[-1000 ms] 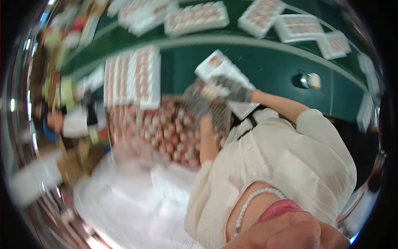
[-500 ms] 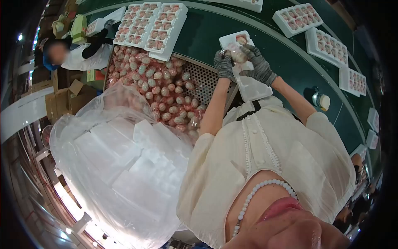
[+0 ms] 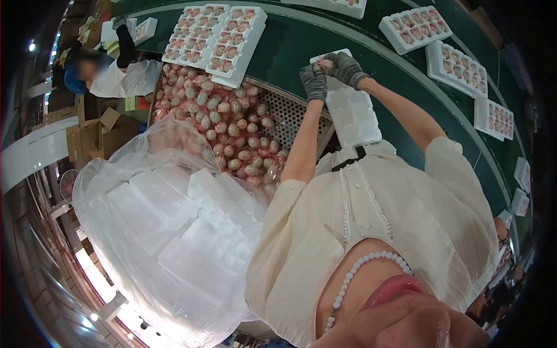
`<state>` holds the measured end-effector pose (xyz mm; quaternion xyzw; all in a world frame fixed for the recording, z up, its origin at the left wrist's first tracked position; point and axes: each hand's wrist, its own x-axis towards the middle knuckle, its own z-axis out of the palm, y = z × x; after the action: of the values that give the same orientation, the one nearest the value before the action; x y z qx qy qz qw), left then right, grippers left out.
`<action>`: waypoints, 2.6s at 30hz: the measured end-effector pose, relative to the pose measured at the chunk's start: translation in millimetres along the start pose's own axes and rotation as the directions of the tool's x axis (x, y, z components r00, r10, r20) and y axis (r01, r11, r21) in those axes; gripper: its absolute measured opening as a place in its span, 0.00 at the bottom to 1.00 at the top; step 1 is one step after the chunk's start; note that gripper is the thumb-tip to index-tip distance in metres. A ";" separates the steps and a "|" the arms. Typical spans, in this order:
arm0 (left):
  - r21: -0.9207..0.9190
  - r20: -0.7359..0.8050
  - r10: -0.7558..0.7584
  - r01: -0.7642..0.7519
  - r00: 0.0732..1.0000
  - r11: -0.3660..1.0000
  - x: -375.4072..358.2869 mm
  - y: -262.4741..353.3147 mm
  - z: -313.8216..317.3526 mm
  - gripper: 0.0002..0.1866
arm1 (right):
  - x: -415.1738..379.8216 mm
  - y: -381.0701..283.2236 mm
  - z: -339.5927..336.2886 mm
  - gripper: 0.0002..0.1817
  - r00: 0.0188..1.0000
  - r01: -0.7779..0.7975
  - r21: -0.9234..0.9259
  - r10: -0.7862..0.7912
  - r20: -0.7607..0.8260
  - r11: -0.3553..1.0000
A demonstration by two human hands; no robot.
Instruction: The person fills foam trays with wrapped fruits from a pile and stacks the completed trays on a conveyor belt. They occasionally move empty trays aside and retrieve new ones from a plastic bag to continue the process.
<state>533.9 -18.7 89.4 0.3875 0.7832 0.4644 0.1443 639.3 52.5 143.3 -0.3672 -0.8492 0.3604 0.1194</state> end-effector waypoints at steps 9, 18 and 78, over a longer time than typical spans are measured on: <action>0.206 0.042 0.217 -0.221 0.975 0.953 4.6 -11.7 7.4 0.09 | 15.5 3.5 -10.3 0.18 0.973 0.231 -0.290 -0.216 0.082 0.929; 0.083 -0.050 0.227 -0.222 0.973 0.972 -19.5 -1.3 -4.1 0.12 | 48.0 11.5 12.8 0.13 0.971 0.233 -0.330 -0.202 0.124 0.915; 0.689 0.024 -0.734 0.521 0.679 0.504 1.1 -235.6 -95.3 0.50 | 44.0 25.3 34.5 0.14 0.933 0.040 -0.585 0.180 0.312 0.810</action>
<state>365.8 -139.8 -57.9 0.1643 0.9431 0.0184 0.2883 605.9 77.6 98.3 -0.3468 -0.9112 0.1472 -0.1665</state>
